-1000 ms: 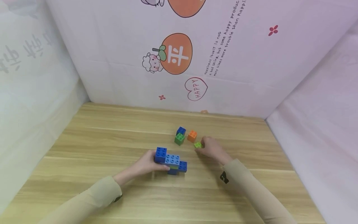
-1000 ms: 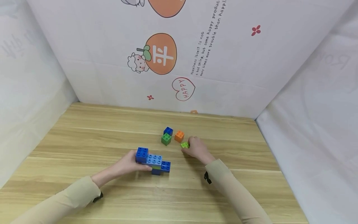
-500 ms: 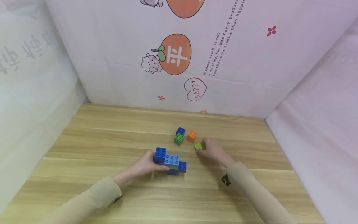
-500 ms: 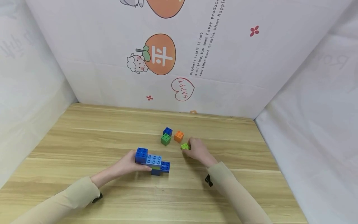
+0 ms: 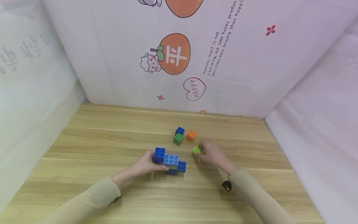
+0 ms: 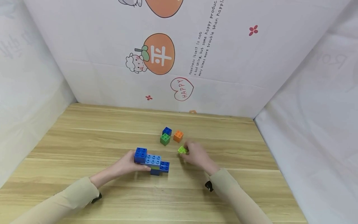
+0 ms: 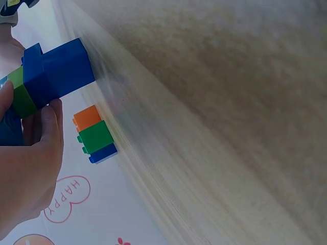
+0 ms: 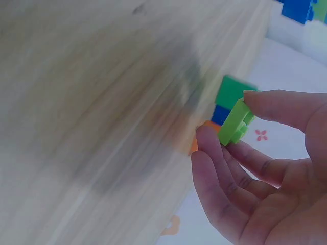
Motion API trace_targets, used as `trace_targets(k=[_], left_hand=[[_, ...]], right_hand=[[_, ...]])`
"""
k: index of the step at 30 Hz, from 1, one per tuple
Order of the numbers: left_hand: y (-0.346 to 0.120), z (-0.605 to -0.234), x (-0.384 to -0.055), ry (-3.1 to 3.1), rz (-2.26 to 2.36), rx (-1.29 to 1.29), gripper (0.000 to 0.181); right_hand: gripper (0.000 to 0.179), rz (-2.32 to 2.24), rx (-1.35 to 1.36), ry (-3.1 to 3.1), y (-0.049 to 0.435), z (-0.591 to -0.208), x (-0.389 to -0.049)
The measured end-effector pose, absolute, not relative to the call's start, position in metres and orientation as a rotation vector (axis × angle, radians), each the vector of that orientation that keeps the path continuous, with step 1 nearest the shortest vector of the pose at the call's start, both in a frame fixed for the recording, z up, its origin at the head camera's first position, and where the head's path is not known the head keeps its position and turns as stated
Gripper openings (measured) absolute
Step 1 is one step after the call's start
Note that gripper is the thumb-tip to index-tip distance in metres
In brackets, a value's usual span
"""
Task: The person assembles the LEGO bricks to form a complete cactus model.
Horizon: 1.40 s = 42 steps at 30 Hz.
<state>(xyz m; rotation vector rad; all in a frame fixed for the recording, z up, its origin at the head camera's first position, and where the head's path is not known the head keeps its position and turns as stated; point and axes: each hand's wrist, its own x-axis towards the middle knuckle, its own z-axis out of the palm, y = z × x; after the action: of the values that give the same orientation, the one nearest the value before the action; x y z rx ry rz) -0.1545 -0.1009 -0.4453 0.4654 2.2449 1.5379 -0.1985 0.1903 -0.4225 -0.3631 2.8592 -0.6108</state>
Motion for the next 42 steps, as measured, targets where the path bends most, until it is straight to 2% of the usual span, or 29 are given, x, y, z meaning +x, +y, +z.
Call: trace_targets(k=[7,23,42], left_hand=[[-0.101,-0.446,-0.154,2.249,1.543,0.475,0.052],[-0.101,-0.448,-0.154,2.237,1.551,0.468,0.051],[-0.1,-0.447,-0.155,2.248,1.544,0.459,0.051]], right_hand=[[0.026,-0.638,-0.424,2.847,0.183,-0.413,-0.182],[0.025,-0.658,-0.834,2.916,0.173,-0.396,-0.153],[0.03,-0.611,-0.957,2.873,0.166,-0.395,-0.143]])
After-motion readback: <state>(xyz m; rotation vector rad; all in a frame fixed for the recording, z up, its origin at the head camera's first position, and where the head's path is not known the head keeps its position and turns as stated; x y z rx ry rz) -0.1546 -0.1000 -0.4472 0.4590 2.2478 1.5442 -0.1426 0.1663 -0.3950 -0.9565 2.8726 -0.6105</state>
